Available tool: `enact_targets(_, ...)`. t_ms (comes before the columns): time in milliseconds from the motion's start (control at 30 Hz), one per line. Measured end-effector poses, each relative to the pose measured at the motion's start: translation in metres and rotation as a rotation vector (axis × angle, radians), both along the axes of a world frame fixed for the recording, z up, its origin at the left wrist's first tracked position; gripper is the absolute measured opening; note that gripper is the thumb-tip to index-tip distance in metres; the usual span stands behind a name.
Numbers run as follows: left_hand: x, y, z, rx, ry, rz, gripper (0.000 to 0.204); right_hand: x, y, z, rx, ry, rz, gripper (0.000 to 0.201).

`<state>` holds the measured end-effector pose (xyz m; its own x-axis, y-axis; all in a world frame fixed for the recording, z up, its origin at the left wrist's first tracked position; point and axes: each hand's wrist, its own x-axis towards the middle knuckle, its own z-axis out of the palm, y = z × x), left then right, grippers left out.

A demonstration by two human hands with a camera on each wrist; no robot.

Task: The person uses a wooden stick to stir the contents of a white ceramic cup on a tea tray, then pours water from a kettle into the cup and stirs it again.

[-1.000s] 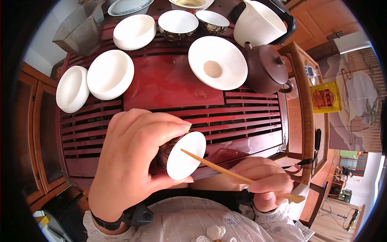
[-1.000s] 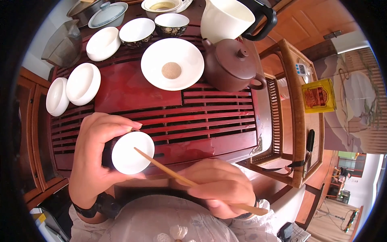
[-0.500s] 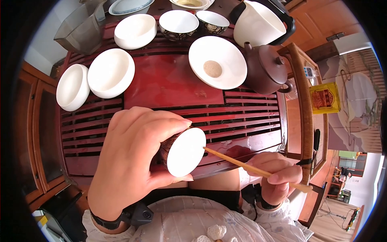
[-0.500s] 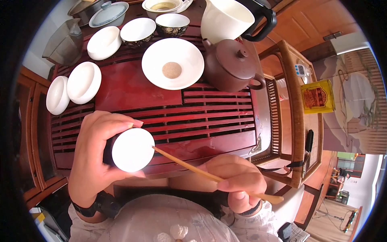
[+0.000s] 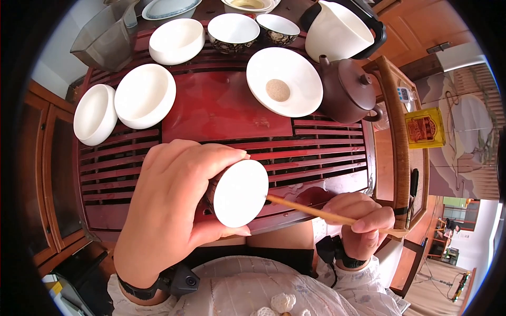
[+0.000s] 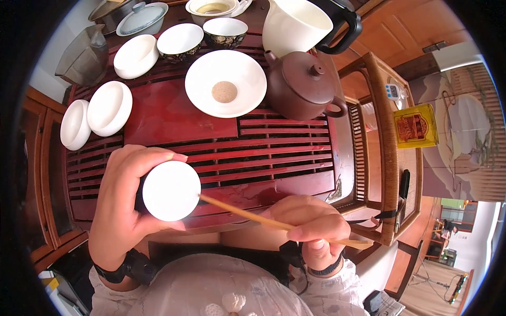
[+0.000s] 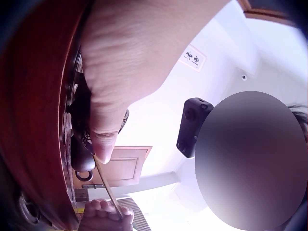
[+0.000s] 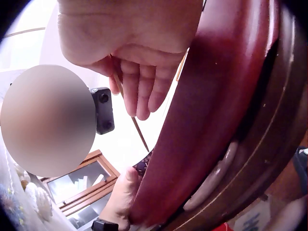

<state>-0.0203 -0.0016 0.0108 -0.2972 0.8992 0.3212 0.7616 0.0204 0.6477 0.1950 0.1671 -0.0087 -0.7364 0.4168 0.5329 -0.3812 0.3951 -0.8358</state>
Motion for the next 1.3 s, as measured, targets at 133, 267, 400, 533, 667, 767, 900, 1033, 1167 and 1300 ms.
enact_targets(133,0.0,0.0,0.001,-0.016,-0.02,-0.001,0.074,0.002,0.003,-0.002,0.062,-0.032,0.025,0.026)
enact_targets(267,0.0,0.0,0.0,-0.013,-0.012,0.005,0.073,0.005,-0.001,0.001,-0.006,0.034,-0.04,0.028)
enact_targets(400,0.0,0.0,0.001,-0.015,0.001,0.003,0.073,0.0,0.002,0.002,0.052,-0.045,0.004,0.028)
enact_targets(533,-0.001,0.0,0.001,-0.019,-0.005,-0.004,0.074,0.008,0.007,-0.001,0.032,-0.034,0.121,0.031)
enact_targets(667,0.0,0.0,0.0,-0.026,0.013,0.009,0.074,0.007,0.004,-0.001,0.039,-0.033,0.121,0.031)
enact_targets(767,-0.001,0.0,0.001,-0.031,0.006,0.007,0.073,0.008,-0.001,-0.001,0.042,-0.032,0.059,0.029)
enact_targets(900,0.0,0.0,0.0,-0.024,0.002,-0.001,0.073,0.009,-0.003,-0.003,0.08,-0.005,0.086,0.027)
enact_targets(1033,0.0,0.0,-0.001,-0.005,0.01,0.001,0.072,0.007,-0.007,-0.002,0.138,0.07,0.105,0.026)
enact_targets(1167,0.0,0.002,0.0,0.004,0.008,-0.011,0.071,0.01,-0.007,0.0,0.147,0.083,0.172,0.023)
enact_targets(1300,0.0,0.002,-0.002,0.041,0.007,-0.021,0.071,0.007,-0.008,0.004,0.21,0.082,0.087,0.02)
